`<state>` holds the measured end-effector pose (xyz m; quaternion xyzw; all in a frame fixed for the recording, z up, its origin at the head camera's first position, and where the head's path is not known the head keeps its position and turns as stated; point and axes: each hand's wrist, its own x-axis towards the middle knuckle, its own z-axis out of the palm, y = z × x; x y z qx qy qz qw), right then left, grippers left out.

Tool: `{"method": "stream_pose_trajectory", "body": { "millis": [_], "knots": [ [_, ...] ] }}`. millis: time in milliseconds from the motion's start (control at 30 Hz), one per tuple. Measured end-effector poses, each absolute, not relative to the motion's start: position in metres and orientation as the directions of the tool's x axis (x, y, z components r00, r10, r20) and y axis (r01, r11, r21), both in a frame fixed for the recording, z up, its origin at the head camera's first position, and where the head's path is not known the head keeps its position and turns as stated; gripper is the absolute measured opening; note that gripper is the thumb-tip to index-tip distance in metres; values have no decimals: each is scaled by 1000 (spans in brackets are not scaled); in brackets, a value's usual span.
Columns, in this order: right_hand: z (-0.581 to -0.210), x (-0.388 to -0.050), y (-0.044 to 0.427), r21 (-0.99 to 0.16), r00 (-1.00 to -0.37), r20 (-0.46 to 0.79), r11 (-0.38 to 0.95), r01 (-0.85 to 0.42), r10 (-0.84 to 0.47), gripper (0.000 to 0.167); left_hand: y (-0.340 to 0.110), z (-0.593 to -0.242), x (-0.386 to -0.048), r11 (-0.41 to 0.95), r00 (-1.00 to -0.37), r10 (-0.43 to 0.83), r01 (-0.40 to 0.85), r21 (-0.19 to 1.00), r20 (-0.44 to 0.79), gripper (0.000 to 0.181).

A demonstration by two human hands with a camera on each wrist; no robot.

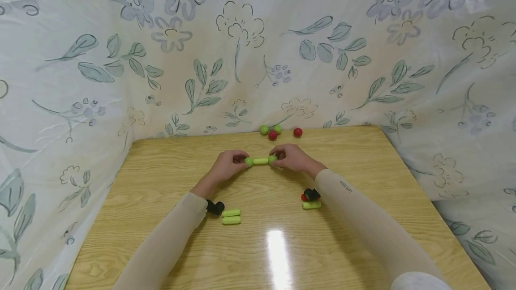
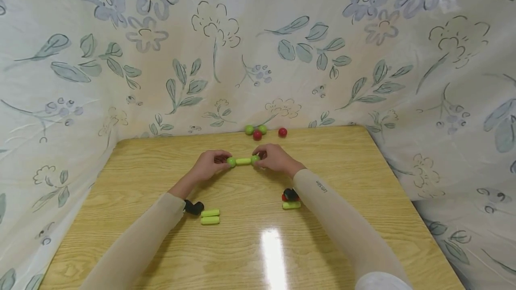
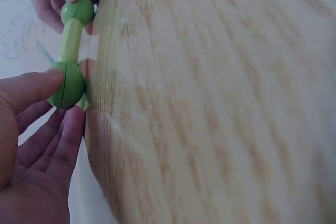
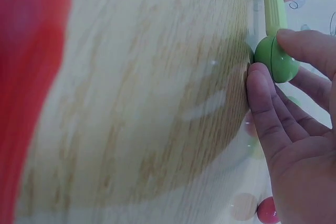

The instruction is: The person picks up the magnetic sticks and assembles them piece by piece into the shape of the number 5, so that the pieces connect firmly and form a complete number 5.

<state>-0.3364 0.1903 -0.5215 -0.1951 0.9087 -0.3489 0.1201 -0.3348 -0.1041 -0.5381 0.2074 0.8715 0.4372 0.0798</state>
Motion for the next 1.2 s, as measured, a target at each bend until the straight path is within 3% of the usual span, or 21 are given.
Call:
{"method": "stream_pose_trajectory", "body": {
  "millis": [1200],
  "knots": [
    [-514,-330,188,-684,-897,-101,685,-252,-431,39,-102,-537,-332,535,-905,423,281,797,35,29]
  ]
}}
